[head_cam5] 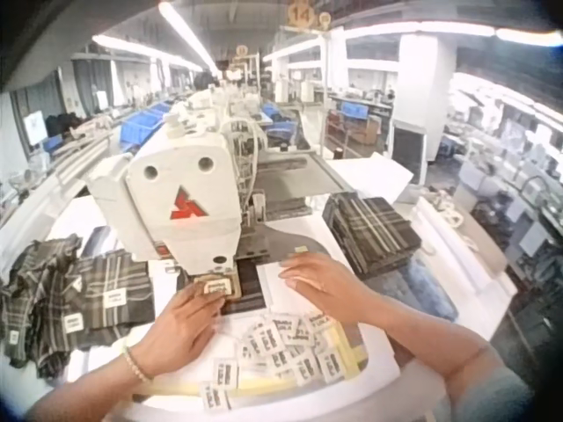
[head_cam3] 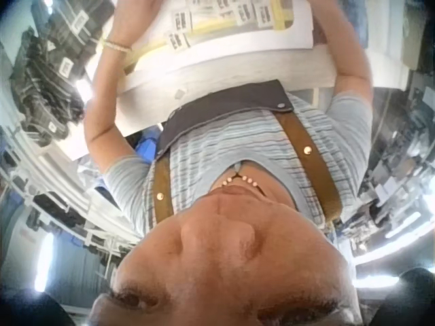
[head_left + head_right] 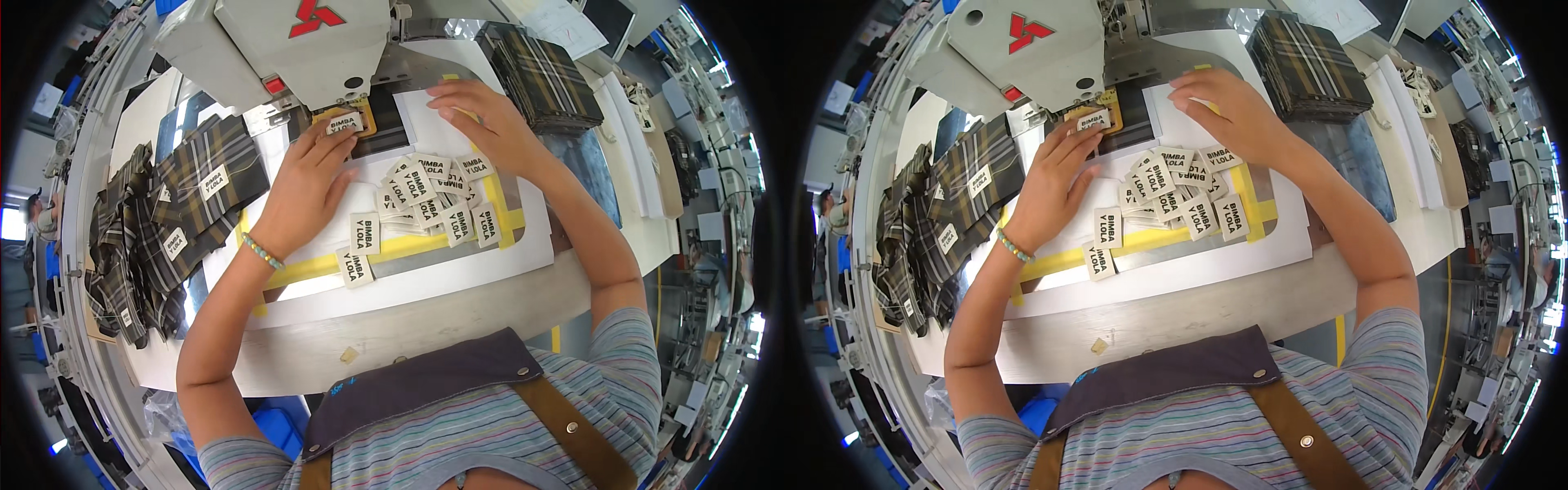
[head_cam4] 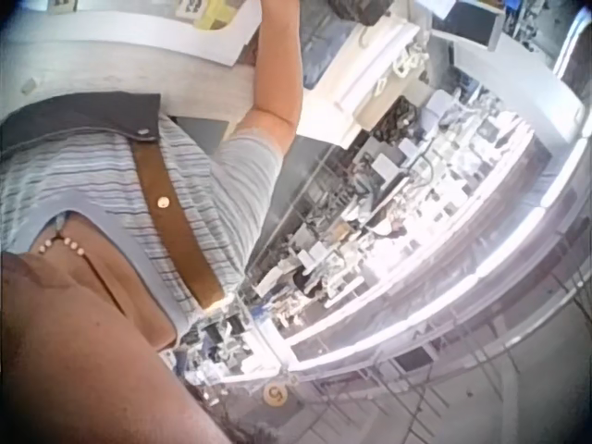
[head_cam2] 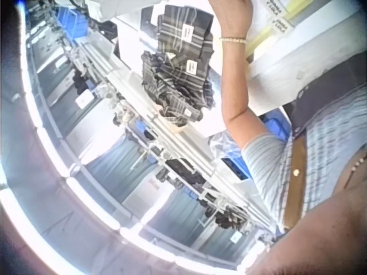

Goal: The person uses a sewing machine to attach small white brand labels to plaid fabric pieces. They repeatedly pick up a fabric piece, place a label on it, and feed it through the machine to sew the label in place. The finished pieces are moved to a pile on the left side of the workspace.

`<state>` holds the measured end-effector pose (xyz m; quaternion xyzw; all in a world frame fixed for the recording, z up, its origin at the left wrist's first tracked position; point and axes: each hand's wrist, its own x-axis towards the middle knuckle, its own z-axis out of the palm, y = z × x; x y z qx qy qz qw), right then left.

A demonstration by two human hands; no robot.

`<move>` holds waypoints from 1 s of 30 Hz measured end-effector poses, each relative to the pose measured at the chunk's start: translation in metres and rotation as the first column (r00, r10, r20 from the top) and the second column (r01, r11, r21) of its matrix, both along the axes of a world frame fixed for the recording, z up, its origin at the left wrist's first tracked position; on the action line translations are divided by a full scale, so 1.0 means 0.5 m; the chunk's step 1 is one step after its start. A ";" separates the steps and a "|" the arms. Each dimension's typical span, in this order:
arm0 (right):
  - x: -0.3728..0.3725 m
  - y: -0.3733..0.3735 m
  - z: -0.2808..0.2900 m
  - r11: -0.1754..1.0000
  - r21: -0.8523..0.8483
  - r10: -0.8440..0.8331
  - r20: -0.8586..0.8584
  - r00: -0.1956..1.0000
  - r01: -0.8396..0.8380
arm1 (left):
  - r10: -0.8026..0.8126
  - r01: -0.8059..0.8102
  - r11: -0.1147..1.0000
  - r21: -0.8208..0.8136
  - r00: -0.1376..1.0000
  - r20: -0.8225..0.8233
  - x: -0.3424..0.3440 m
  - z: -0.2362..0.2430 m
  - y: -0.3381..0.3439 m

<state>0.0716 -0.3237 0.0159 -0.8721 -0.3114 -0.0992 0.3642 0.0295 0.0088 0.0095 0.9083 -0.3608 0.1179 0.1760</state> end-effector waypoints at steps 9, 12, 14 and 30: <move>0.029 0.000 -0.056 0.992 -0.110 0.062 -0.044 0.997 -0.067 | -0.047 0.048 0.999 0.012 0.993 -0.104 0.063 -0.014 0.025; 0.027 0.000 -0.045 0.989 -0.130 0.067 -0.054 0.996 -0.073 | -0.035 0.041 0.998 0.038 0.990 -0.139 0.061 -0.005 0.023; 0.024 0.002 -0.037 0.985 -0.156 0.063 -0.050 0.997 -0.070 | -0.033 0.041 0.998 0.054 0.991 -0.132 0.062 0.000 0.023; 0.035 -0.004 -0.035 0.994 -0.102 0.032 0.079 0.996 -0.024 | -0.069 0.085 0.994 0.072 0.978 -0.194 0.082 0.018 0.037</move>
